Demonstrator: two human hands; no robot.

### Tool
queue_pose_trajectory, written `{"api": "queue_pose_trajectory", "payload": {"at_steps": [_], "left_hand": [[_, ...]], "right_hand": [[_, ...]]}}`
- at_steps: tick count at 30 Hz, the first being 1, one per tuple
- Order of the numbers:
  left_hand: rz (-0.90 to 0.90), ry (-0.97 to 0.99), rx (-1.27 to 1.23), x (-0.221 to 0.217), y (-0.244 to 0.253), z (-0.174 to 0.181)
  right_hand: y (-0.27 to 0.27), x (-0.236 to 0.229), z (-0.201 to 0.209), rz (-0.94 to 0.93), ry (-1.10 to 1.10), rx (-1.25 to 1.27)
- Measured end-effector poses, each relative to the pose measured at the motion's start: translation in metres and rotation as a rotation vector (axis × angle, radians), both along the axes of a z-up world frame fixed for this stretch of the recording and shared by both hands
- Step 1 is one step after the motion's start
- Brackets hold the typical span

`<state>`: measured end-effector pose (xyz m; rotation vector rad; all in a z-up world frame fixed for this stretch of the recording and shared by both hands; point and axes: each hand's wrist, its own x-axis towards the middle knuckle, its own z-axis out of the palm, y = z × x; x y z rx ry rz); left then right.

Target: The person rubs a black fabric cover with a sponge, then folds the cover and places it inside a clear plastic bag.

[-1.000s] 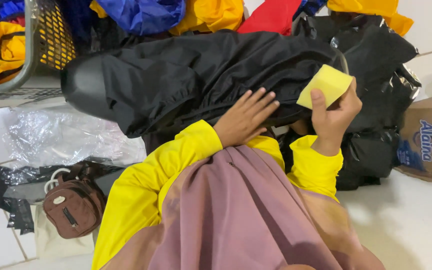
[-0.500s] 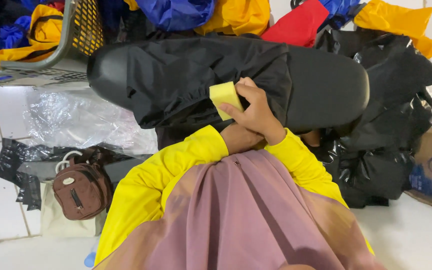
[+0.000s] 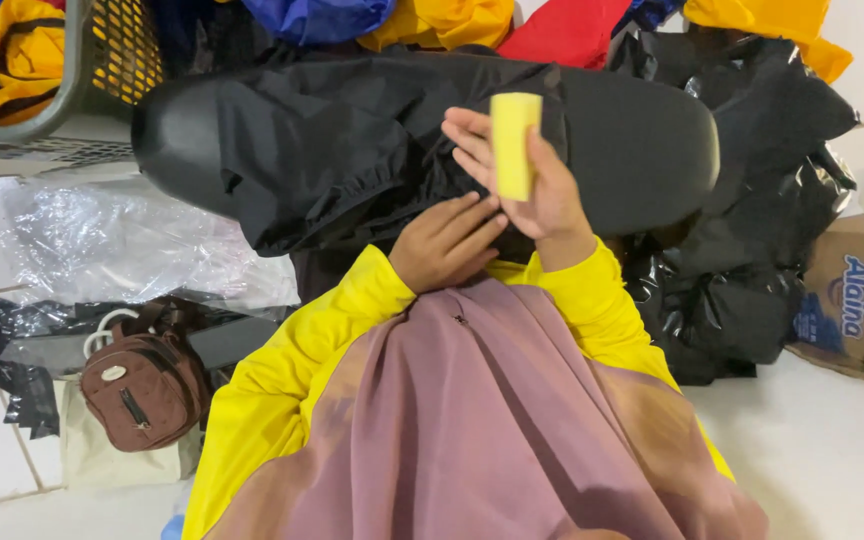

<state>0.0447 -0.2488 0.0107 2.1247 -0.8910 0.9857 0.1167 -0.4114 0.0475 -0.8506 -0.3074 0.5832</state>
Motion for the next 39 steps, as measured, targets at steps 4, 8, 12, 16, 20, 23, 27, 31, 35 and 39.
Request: {"api": "queue_pose_trajectory", "payload": {"at_steps": [4,8,12,16,20,23,27,31,35,39], "left_hand": [[0.073,0.357,0.331,-0.009,0.014,-0.006],[0.164,0.275,0.330,-0.004,0.010,-0.026],[0.205,0.173,0.257,-0.001,0.006,-0.036],[0.220,0.165,0.207,-0.001,0.003,-0.041],[0.212,0.193,0.161,-0.001,0.003,-0.041],[0.223,0.206,0.172,0.000,0.006,-0.039],[0.218,0.200,0.196,0.001,0.004,-0.058],[0.245,0.194,0.210,-0.001,0.005,-0.038],[0.244,0.181,0.205,-0.001,0.005,-0.041],[0.246,0.190,0.188,-0.002,0.006,-0.042]], "right_hand": [[-0.047,0.003,0.038,-0.176,-0.054,0.084],[-0.081,0.002,0.011,-0.572,-0.491,-0.665],[-0.055,-0.003,0.008,-0.263,-1.080,-1.241],[-0.071,0.031,-0.041,-0.285,-1.271,-1.397],[-0.084,0.058,-0.045,-0.406,-1.255,-1.687],[-0.064,0.041,-0.006,-0.353,-1.172,-1.535],[-0.028,0.003,0.031,0.021,-1.046,-1.178],[-0.062,0.048,-0.032,0.001,-1.262,-1.521],[-0.098,0.077,-0.051,-0.386,-1.232,-1.860],[-0.082,0.037,0.001,-0.442,-1.080,-1.405]]}}
